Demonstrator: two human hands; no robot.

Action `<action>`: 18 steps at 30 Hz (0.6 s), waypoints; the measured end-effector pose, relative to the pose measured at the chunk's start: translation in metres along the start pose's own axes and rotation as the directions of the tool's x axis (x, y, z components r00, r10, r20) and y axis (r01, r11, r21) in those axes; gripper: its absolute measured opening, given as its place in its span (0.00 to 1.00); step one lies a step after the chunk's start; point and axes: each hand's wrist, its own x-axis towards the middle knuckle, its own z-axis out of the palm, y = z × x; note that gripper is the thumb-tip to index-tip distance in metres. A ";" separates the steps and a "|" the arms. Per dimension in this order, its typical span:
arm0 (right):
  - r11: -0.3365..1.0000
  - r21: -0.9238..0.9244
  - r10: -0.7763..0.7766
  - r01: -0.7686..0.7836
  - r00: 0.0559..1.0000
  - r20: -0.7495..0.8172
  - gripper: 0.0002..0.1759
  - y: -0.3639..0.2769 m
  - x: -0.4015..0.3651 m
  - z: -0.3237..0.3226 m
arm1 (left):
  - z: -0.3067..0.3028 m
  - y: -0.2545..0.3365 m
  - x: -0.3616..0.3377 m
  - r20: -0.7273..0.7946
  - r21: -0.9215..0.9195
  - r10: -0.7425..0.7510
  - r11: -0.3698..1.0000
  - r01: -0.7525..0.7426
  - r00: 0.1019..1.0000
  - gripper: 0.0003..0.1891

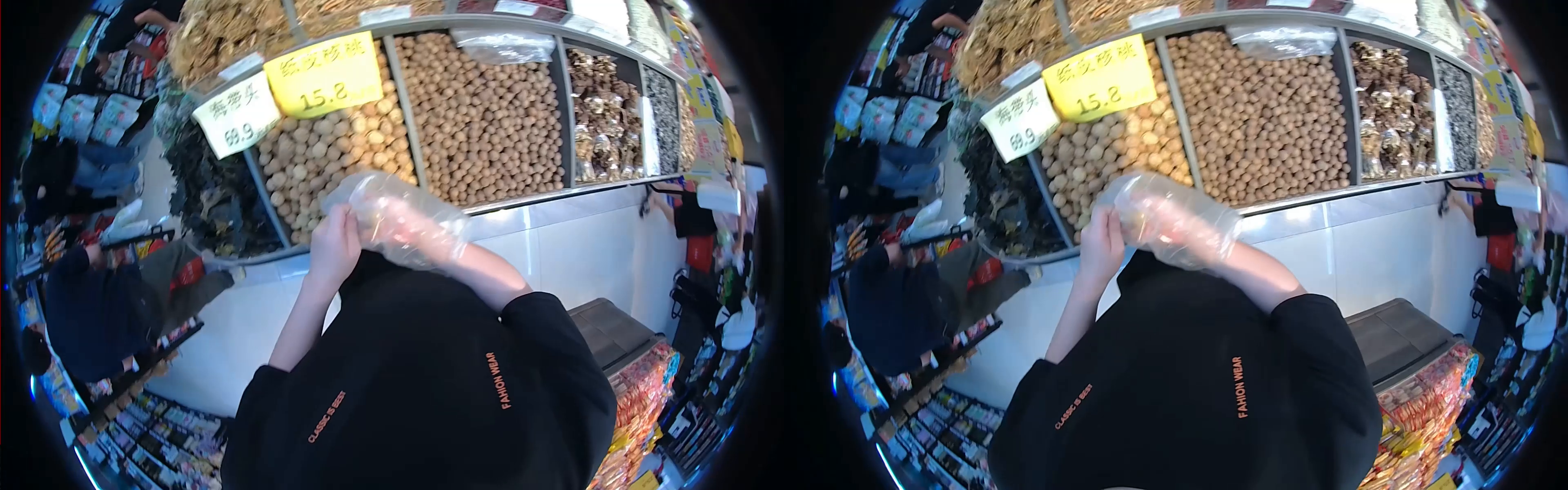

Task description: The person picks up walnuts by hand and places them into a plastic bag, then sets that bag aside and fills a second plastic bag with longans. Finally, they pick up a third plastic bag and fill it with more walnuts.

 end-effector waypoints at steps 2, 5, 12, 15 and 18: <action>0.994 -0.045 0.102 -0.102 0.995 -0.003 0.21 0.012 0.014 -0.033 | -0.002 0.002 0.012 -0.091 -0.191 -0.015 0.982 -0.003 0.996 0.04; 0.998 -0.059 -0.042 0.038 0.997 -0.072 0.20 0.015 0.022 -0.019 | 0.002 -0.013 0.014 -0.006 -0.354 -0.187 0.919 0.173 0.982 0.05; 0.907 0.309 0.193 -0.286 0.935 0.298 0.22 0.013 0.039 -0.034 | 0.005 -0.024 0.016 -0.144 -0.200 -0.109 0.977 0.079 0.983 0.08; 0.998 0.069 0.007 -0.003 0.998 -0.062 0.23 0.000 0.025 0.017 | -0.001 -0.021 0.024 -0.107 -0.111 -0.225 0.971 0.213 0.968 0.08; 0.993 0.044 0.109 -0.113 0.991 0.084 0.24 0.018 0.037 -0.016 | -0.006 -0.021 0.022 -0.067 -0.155 -0.341 0.932 0.328 0.938 0.07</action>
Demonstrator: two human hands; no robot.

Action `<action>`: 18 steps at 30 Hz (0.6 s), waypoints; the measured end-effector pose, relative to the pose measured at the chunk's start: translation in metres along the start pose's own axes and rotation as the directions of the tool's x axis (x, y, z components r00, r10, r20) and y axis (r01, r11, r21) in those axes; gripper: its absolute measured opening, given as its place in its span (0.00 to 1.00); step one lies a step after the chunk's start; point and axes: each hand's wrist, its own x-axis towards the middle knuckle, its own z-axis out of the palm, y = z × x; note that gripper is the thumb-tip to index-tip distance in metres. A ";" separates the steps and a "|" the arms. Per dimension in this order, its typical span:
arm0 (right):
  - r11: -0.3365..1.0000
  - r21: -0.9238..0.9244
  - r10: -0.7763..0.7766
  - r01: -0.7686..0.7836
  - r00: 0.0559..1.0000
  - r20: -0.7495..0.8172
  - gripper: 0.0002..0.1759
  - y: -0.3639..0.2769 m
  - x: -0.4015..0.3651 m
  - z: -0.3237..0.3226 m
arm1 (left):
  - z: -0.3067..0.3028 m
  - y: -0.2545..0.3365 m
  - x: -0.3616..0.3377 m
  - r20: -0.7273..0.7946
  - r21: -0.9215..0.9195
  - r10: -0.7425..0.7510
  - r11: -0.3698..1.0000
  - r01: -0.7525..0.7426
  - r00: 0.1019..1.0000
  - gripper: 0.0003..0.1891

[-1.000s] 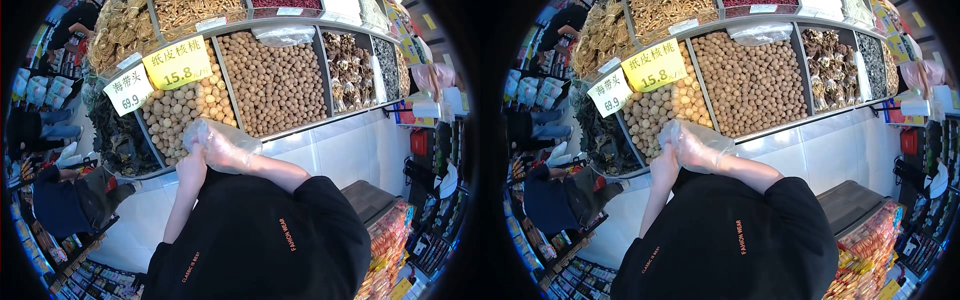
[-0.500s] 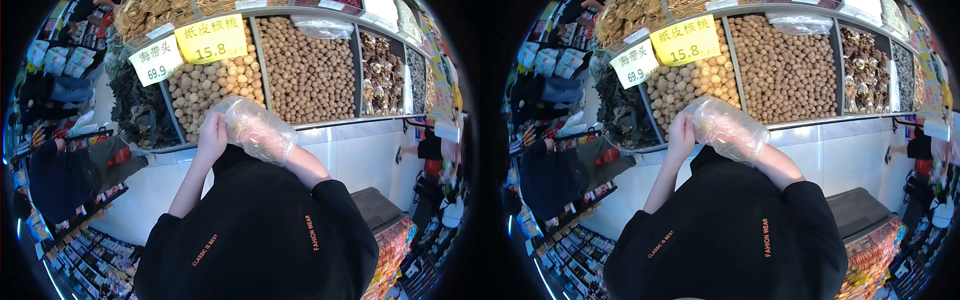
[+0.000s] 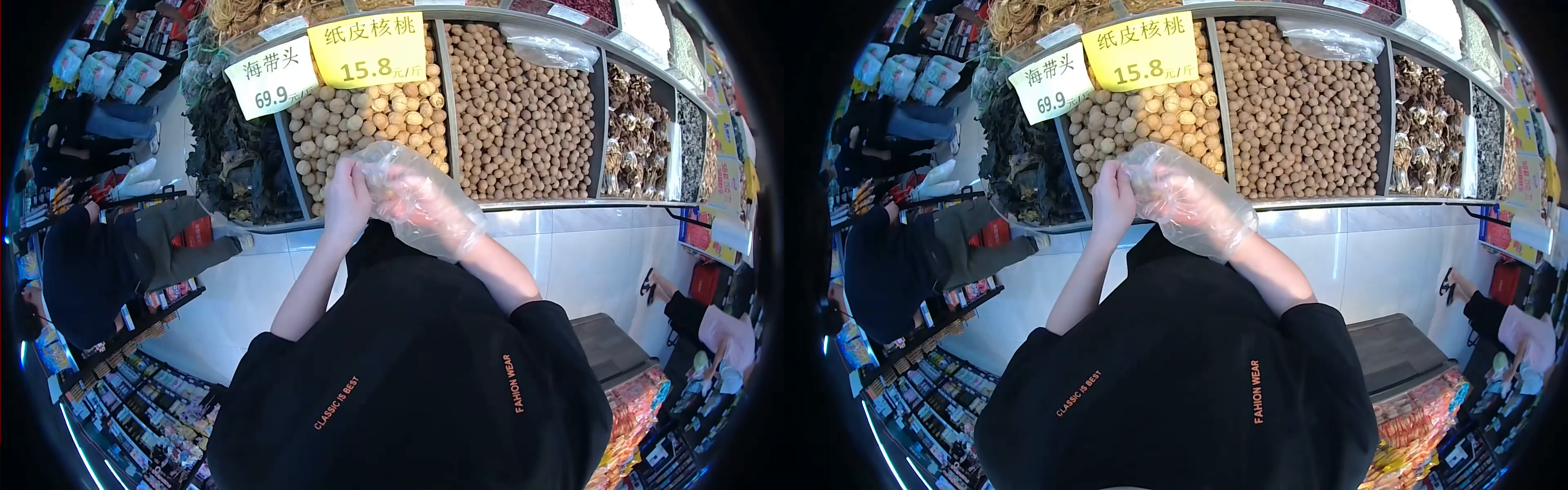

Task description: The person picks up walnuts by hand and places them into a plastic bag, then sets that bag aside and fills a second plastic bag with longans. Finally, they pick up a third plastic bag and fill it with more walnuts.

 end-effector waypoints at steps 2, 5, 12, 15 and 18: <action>0.998 0.070 0.004 -0.006 1.000 0.025 0.25 -0.001 0.003 0.009 | -0.001 -0.007 0.002 -0.032 -0.112 0.014 0.994 -0.018 0.999 0.08; 0.995 -0.069 0.060 -0.065 0.995 -0.074 0.25 0.020 0.017 -0.042 | -0.005 -0.011 0.003 -0.055 -0.112 0.064 0.991 -0.070 0.996 0.09; 0.977 -0.144 -0.198 0.157 0.919 -0.342 0.25 0.005 0.005 0.060 | -0.022 -0.025 0.011 0.127 -0.448 0.090 0.894 -0.024 0.988 0.10; 0.988 -0.074 -0.151 0.135 0.951 -0.271 0.23 0.014 0.015 0.045 | -0.035 -0.031 0.021 0.151 -0.217 0.215 0.960 -0.180 0.965 0.09; 0.977 -0.053 -0.214 0.209 0.918 -0.334 0.22 0.010 0.018 0.071 | -0.042 -0.032 0.030 0.121 -0.285 0.238 0.938 -0.196 0.964 0.10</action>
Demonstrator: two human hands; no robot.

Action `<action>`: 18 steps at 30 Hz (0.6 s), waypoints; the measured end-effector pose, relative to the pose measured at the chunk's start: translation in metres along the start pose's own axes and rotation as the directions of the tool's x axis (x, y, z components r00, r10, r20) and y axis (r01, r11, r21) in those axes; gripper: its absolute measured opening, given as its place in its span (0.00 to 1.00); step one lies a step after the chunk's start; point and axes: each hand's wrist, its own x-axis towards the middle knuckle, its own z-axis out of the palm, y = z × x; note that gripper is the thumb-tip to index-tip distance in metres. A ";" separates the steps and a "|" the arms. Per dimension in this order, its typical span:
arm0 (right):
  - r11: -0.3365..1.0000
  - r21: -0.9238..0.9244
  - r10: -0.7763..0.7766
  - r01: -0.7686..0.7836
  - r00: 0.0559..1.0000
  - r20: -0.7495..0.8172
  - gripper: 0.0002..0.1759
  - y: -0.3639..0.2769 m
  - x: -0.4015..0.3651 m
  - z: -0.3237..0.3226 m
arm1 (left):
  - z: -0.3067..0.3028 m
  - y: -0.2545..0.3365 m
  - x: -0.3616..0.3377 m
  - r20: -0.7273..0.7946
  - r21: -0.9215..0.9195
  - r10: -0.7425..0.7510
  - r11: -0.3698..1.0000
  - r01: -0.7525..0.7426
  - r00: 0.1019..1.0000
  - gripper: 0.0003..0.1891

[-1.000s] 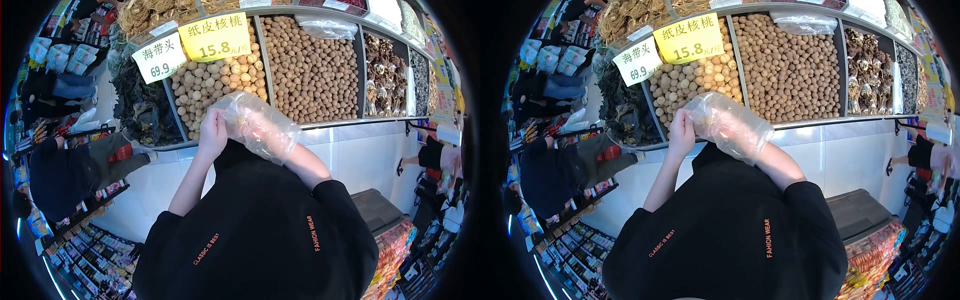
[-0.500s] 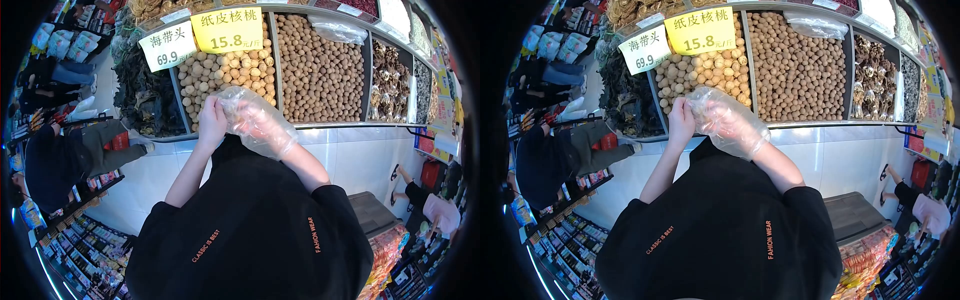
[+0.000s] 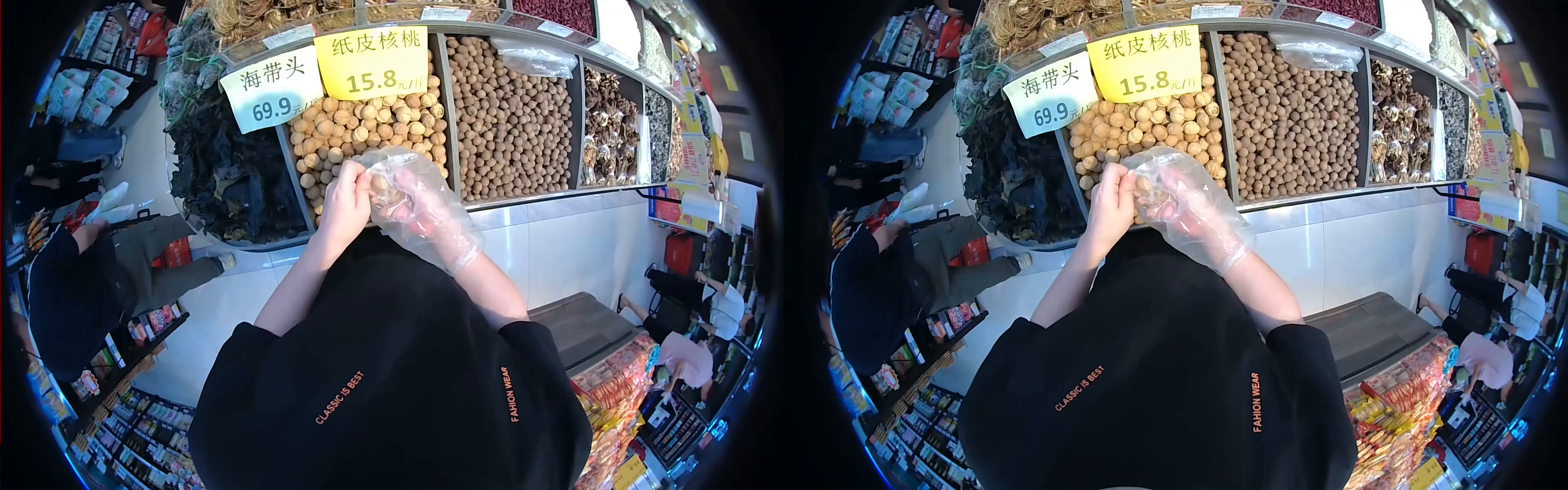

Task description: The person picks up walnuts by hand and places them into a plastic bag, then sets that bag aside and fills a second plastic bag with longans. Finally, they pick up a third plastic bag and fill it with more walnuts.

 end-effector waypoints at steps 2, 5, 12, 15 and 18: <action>1.000 0.020 0.009 -0.010 0.999 0.043 0.22 -0.001 0.002 0.003 | -0.007 0.004 0.005 0.008 -0.026 0.005 1.000 -0.005 1.000 0.07; 0.999 0.035 -0.040 0.038 0.997 0.060 0.21 0.022 0.011 -0.017 | -0.014 -0.002 0.008 0.038 0.071 0.105 0.992 -0.107 0.994 0.05; 0.970 -0.194 -0.158 0.149 0.987 -0.029 0.20 0.034 -0.004 0.013 | -0.022 -0.010 0.007 0.177 0.167 0.374 0.900 -0.403 0.910 0.04; 0.988 0.050 -0.138 0.144 0.985 -0.106 0.21 0.058 0.003 -0.027 | -0.023 -0.014 0.001 0.231 -0.093 0.057 0.995 -0.037 0.971 0.04; 0.992 0.113 -0.052 0.062 0.995 -0.088 0.20 0.059 0.002 -0.038 | -0.019 -0.039 -0.003 0.218 -0.063 0.187 0.982 -0.177 0.958 0.03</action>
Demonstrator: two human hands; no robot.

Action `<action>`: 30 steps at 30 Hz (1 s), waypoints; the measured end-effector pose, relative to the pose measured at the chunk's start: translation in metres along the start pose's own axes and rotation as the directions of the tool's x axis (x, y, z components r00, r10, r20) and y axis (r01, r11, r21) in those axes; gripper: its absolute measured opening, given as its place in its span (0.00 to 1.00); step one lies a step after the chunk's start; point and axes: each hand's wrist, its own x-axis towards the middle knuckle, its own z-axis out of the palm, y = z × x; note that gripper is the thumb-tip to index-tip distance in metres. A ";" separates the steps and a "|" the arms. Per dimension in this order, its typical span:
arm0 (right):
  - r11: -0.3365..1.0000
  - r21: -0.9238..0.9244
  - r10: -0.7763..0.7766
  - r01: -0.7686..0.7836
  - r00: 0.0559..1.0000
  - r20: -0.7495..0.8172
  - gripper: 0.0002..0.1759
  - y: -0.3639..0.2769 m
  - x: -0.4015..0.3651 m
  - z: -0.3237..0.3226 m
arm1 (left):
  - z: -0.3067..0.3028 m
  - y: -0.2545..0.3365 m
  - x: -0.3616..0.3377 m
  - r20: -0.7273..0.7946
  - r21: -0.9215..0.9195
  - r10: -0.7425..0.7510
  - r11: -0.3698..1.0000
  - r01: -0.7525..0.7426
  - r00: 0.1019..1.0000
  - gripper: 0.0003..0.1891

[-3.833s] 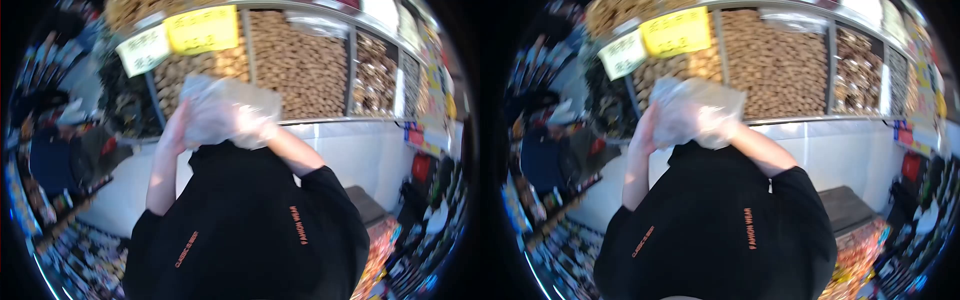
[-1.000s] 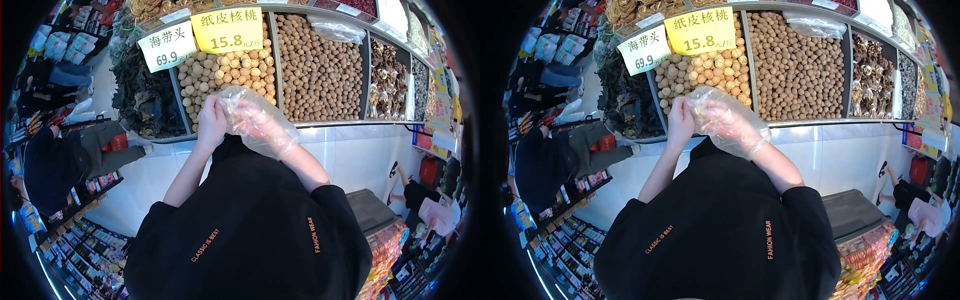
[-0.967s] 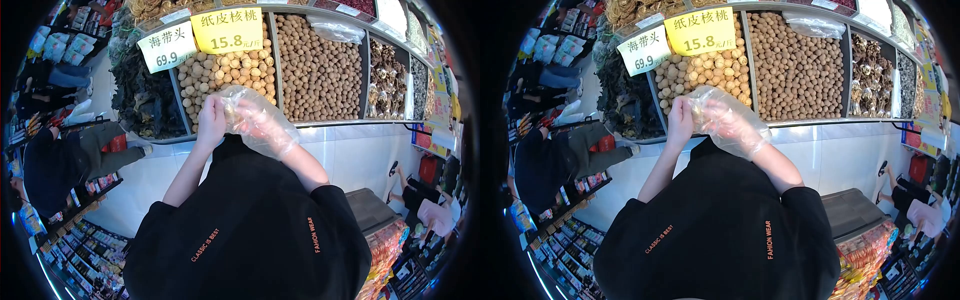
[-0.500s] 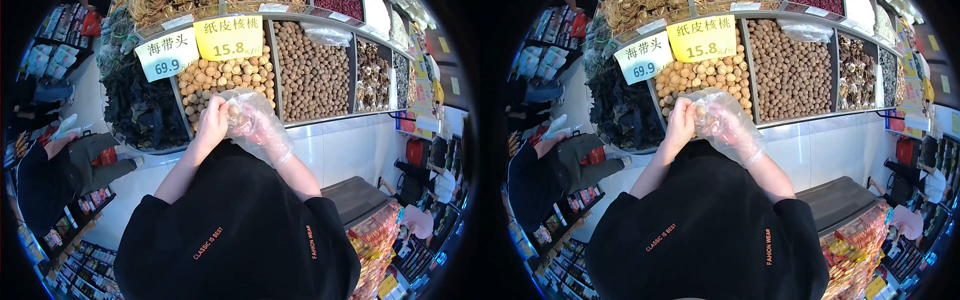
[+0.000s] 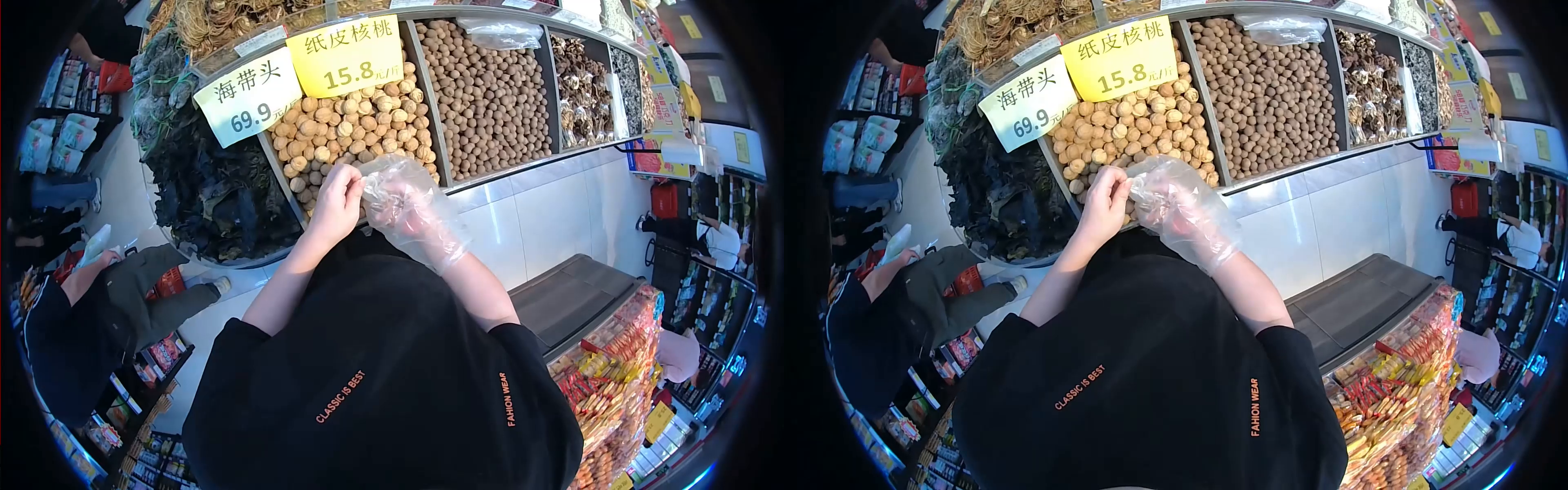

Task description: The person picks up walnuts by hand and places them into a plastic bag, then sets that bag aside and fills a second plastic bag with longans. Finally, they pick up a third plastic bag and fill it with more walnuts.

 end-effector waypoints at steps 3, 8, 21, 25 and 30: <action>0.971 -0.228 -0.093 0.076 0.993 -0.066 0.18 -0.012 -0.013 0.027 | 0.000 0.014 -0.004 0.039 -0.168 -0.025 0.985 0.031 0.999 0.04; 0.955 -0.263 -0.178 0.140 0.976 -0.126 0.14 -0.006 -0.016 0.038 | 0.011 -0.004 -0.011 0.049 -0.441 -0.088 0.892 0.101 0.995 0.04; 0.965 -0.259 -0.065 0.037 0.993 -0.101 0.14 0.022 -0.016 0.012 | -0.019 -0.024 -0.009 -0.367 -0.453 -0.328 0.880 0.141 0.871 0.03; 0.991 0.133 0.015 0.007 0.987 -0.160 0.14 0.022 -0.030 -0.041 | -0.054 -0.042 -0.017 -0.474 -0.735 -0.572 0.676 0.057 0.670 0.05; 0.964 0.092 -0.235 0.250 0.961 -0.146 0.20 -0.026 -0.042 -0.033 | -0.113 -0.104 -0.052 -0.379 -0.916 -0.755 0.389 -0.099 0.534 0.10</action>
